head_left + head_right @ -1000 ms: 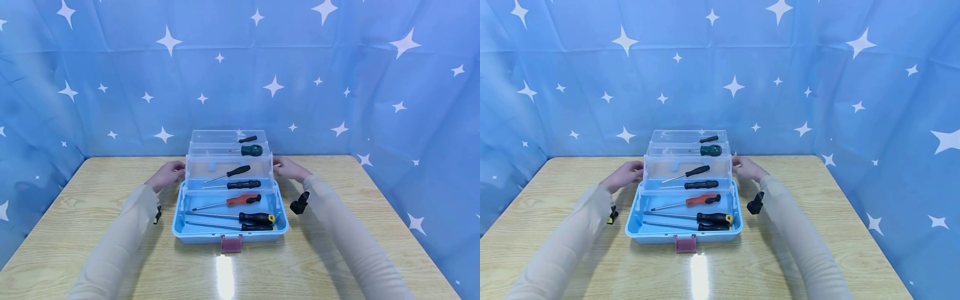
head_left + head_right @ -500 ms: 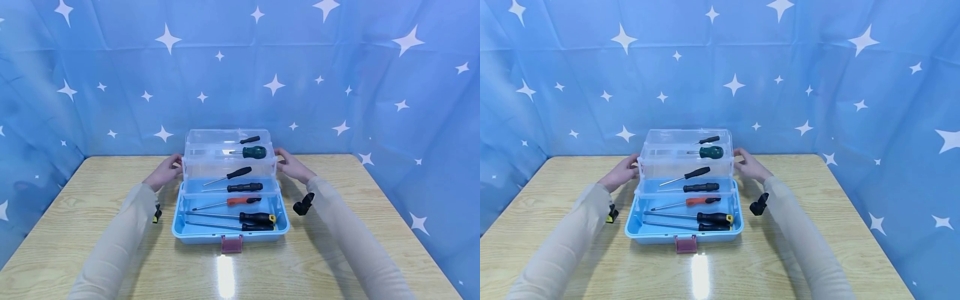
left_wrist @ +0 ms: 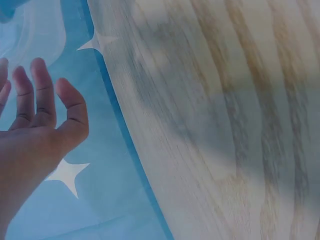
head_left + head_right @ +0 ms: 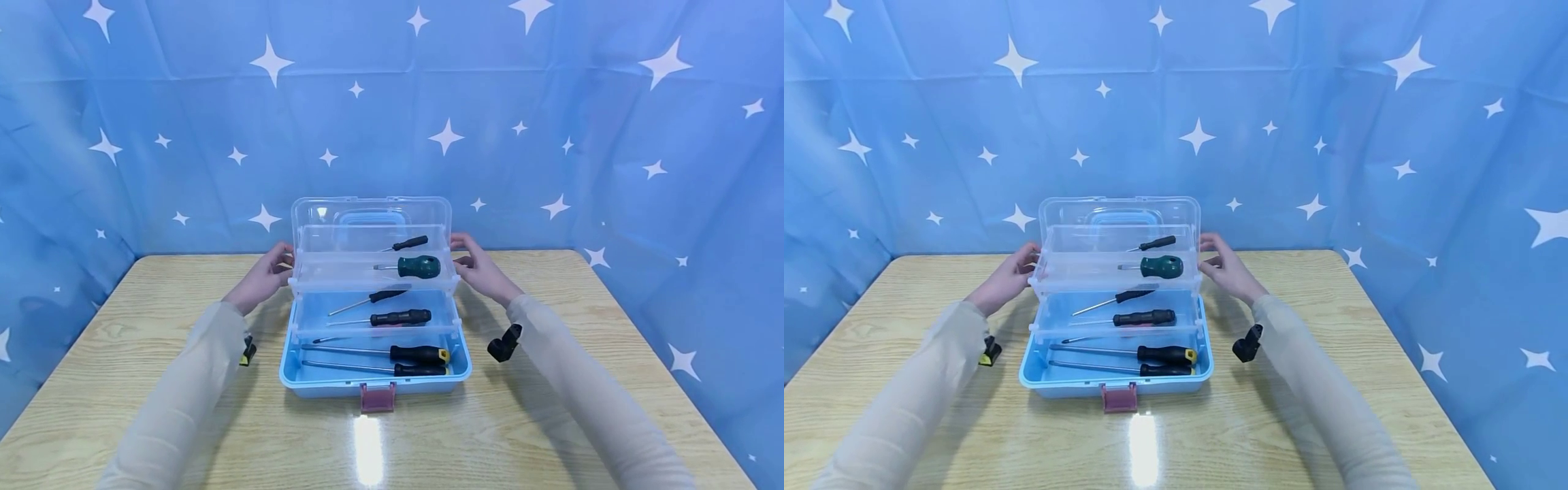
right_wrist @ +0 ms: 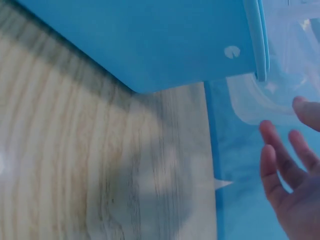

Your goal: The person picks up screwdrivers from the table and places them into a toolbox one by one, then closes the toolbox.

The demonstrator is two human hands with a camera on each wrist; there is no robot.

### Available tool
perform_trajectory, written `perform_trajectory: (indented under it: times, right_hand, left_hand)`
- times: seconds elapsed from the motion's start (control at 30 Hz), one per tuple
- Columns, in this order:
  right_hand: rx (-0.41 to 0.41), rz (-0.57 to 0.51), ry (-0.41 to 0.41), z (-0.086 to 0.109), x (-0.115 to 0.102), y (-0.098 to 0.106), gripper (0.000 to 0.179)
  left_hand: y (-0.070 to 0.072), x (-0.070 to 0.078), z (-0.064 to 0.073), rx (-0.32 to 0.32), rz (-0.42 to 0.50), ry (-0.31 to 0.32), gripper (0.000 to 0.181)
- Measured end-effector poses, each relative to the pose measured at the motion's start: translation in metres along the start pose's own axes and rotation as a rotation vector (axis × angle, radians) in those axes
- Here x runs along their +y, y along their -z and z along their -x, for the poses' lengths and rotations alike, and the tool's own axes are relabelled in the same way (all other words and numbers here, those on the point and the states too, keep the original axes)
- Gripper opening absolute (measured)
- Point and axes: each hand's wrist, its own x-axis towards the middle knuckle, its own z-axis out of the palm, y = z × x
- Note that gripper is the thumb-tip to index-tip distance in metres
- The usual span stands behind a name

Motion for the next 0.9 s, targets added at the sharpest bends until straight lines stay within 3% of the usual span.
perform_trajectory:
  times: [0.13,0.27,0.5,0.6,0.77,0.9]
  right_hand:
    - [0.020,0.015,0.104,0.005,-0.005,0.001,0.041]
    - [0.009,0.052,0.136,0.013,-0.021,0.004,0.038]
    - [-0.028,0.019,0.152,0.019,-0.019,0.015,0.022]
    - [-0.043,-0.010,0.120,0.022,-0.022,0.018,0.029]
    - [-0.105,-0.081,0.016,0.029,-0.030,0.019,0.049]
    - [-0.196,-0.149,-0.051,0.031,-0.037,0.015,0.055]
  left_hand:
    - [0.002,0.004,0.005,0.010,-0.049,-0.041,0.022]
    - [0.003,0.009,0.012,0.032,-0.084,-0.056,0.023]
    - [0.009,0.011,0.026,0.025,-0.019,-0.112,0.022]
    - [0.012,0.014,0.031,-0.005,0.031,-0.112,0.033]
    - [0.012,0.026,0.038,-0.091,0.151,-0.061,0.067]
    - [0.011,0.036,0.046,-0.167,0.149,0.004,0.078]
